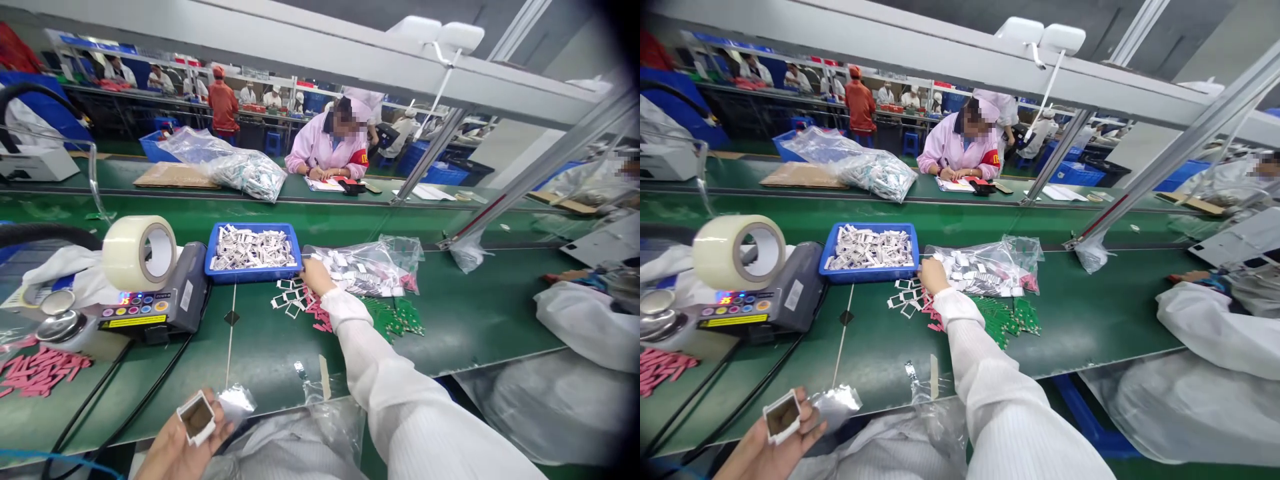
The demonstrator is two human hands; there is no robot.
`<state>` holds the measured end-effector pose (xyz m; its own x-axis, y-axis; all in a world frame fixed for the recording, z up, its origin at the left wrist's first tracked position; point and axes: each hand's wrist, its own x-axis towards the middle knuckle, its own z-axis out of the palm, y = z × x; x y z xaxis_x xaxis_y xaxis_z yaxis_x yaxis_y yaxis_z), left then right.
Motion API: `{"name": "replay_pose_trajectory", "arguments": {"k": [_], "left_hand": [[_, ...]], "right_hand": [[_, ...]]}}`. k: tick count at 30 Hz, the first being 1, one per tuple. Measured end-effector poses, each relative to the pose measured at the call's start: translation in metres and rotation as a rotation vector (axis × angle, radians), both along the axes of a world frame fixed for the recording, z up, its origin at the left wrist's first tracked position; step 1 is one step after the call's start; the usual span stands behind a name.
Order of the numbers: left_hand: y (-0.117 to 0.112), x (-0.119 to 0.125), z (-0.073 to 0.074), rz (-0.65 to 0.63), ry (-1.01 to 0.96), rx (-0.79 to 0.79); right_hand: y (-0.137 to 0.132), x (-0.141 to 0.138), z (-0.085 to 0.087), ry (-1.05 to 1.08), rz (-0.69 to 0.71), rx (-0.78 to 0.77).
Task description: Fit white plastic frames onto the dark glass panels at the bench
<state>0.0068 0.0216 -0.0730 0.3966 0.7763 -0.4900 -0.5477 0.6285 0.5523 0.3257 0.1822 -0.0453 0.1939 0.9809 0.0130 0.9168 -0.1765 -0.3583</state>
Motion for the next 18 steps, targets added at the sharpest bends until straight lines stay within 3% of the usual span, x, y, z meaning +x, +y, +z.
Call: {"name": "replay_pose_trajectory", "arguments": {"k": [5,9,12,15,17,18], "left_hand": [[-0.005,-0.007,0.005,-0.011,0.023,0.055],[-0.006,-0.003,0.016,0.027,-0.036,0.078],[-0.004,0.0,0.02,0.031,-0.107,0.134],[0.0,0.003,0.028,-0.039,-0.185,0.197],[0.001,0.006,0.037,-0.097,-0.247,0.231],[0.001,0.007,0.042,-0.12,-0.272,0.251]], "right_hand": [[0.026,0.011,-0.004,-0.018,-0.025,-0.055],[0.013,0.019,0.018,0.011,-0.04,0.019],[-0.02,0.008,0.041,0.084,-0.029,0.142],[-0.07,-0.028,0.056,0.261,0.129,0.241],[-0.103,-0.062,0.059,0.725,0.38,0.36],[-0.116,-0.081,0.058,0.873,0.503,0.327]]}}
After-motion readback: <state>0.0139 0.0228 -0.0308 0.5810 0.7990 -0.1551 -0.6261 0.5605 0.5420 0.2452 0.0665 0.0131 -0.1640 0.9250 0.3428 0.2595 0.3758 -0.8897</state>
